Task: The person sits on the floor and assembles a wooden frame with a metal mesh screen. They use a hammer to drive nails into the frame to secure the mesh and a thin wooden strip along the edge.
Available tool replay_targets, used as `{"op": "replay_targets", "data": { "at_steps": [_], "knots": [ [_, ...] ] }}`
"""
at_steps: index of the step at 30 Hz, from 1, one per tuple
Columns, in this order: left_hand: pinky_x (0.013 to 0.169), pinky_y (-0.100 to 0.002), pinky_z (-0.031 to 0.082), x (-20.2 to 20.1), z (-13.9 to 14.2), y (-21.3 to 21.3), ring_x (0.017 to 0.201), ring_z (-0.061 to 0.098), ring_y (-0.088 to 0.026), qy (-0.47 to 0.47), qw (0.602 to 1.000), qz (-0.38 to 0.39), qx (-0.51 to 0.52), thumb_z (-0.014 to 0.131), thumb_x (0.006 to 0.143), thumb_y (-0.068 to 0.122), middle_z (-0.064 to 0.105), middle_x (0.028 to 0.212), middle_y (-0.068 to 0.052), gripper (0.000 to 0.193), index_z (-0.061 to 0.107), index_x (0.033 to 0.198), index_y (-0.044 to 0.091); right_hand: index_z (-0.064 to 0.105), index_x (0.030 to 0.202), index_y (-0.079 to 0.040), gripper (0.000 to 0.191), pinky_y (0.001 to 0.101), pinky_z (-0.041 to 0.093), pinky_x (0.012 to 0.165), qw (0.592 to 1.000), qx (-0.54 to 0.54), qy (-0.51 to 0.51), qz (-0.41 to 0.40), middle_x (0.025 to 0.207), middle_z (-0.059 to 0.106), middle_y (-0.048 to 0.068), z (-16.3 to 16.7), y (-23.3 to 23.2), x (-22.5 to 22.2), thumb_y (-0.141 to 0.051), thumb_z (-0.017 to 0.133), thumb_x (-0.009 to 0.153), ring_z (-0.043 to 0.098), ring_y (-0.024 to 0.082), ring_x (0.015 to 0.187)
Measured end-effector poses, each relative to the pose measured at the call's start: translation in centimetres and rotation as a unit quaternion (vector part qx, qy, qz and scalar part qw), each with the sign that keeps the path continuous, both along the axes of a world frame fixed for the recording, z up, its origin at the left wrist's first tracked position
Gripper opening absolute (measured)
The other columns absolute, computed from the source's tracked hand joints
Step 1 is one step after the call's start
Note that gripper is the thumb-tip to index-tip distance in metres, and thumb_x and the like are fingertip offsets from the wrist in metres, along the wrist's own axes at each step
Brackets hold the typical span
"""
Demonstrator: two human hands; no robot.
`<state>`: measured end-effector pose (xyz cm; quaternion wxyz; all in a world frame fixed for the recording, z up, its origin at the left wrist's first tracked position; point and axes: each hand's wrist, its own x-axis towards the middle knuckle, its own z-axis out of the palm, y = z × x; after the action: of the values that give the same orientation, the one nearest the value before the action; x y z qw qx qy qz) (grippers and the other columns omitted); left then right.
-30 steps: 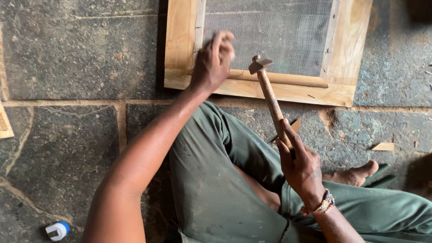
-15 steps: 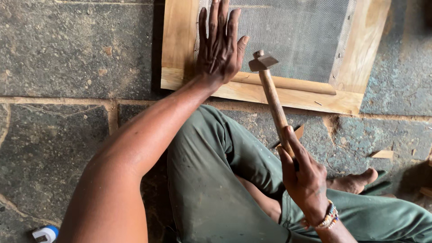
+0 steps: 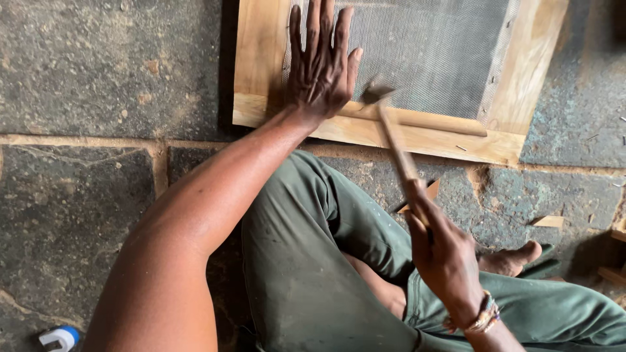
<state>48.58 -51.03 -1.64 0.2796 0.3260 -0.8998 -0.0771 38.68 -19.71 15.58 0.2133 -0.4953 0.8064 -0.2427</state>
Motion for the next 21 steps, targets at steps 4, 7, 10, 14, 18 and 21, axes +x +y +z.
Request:
{"op": "replay_targets", "data": {
  "at_steps": [4,7,10,14,18,21],
  "knots": [
    [0.133,-0.063,0.009,-0.3,0.2,-0.1,0.162,0.007,-0.042,0.025,1.0,-0.002,-0.008,0.053,0.119,0.033,0.007,0.172,-0.026,0.069,0.014,0.166,0.002,0.056,0.144,-0.002,0.046,0.0337,0.058,0.058,0.991,-0.088,0.071,0.075,0.121,0.073,0.025,0.1,0.2,0.1,-0.01,0.065,0.099,0.075,0.024,0.076],
    [0.134,-0.065,0.009,-0.3,-0.1,0.0,0.162,0.008,-0.041,0.01,1.0,0.012,-0.001,0.053,0.119,0.034,0.008,0.171,-0.026,0.069,0.015,0.166,0.002,0.051,0.15,-0.004,0.045,0.0351,0.058,0.066,0.977,-0.136,0.133,0.097,0.126,0.071,0.024,0.0,0.5,0.0,-0.01,0.065,0.108,0.075,0.028,0.084],
    [0.134,-0.066,0.01,-0.2,-0.6,-0.1,0.162,0.009,-0.042,0.005,1.0,0.008,0.001,0.051,0.117,0.031,0.009,0.171,-0.027,0.068,0.014,0.167,0.002,0.058,0.146,-0.001,0.054,0.0396,0.055,0.054,0.996,0.056,0.039,0.053,0.092,0.076,0.018,-0.3,0.5,-0.2,-0.008,0.07,0.094,0.072,0.027,0.062],
    [0.131,-0.067,0.01,-0.8,-1.0,-0.1,0.161,0.01,-0.043,0.023,1.0,0.016,-0.012,0.054,0.118,0.033,0.011,0.17,-0.028,0.07,0.013,0.166,0.004,0.057,0.143,-0.001,0.047,0.0346,0.053,0.052,0.996,-0.064,0.065,0.014,0.112,0.075,0.022,-0.7,0.7,-0.4,-0.007,0.07,0.098,0.073,0.023,0.064],
    [0.133,-0.066,0.011,-0.7,-1.3,-0.1,0.161,0.011,-0.043,0.009,0.999,0.016,0.039,0.054,0.117,0.033,0.012,0.171,-0.026,0.071,0.014,0.167,0.002,0.057,0.145,-0.002,0.049,0.0347,0.054,0.057,0.998,-0.024,0.045,0.031,0.109,0.074,0.022,-1.1,1.0,-0.3,-0.008,0.07,0.098,0.073,0.025,0.071],
    [0.134,-0.066,0.01,-0.4,-1.4,0.0,0.163,0.009,-0.042,0.033,0.999,0.003,-0.001,0.053,0.115,0.03,0.008,0.172,-0.027,0.073,0.01,0.168,0.003,0.06,0.141,-0.003,0.047,0.0336,0.052,0.049,1.0,-0.014,0.016,0.015,0.108,0.076,0.02,-1.5,1.1,-0.3,-0.009,0.07,0.095,0.072,0.02,0.059]
  ]
}}
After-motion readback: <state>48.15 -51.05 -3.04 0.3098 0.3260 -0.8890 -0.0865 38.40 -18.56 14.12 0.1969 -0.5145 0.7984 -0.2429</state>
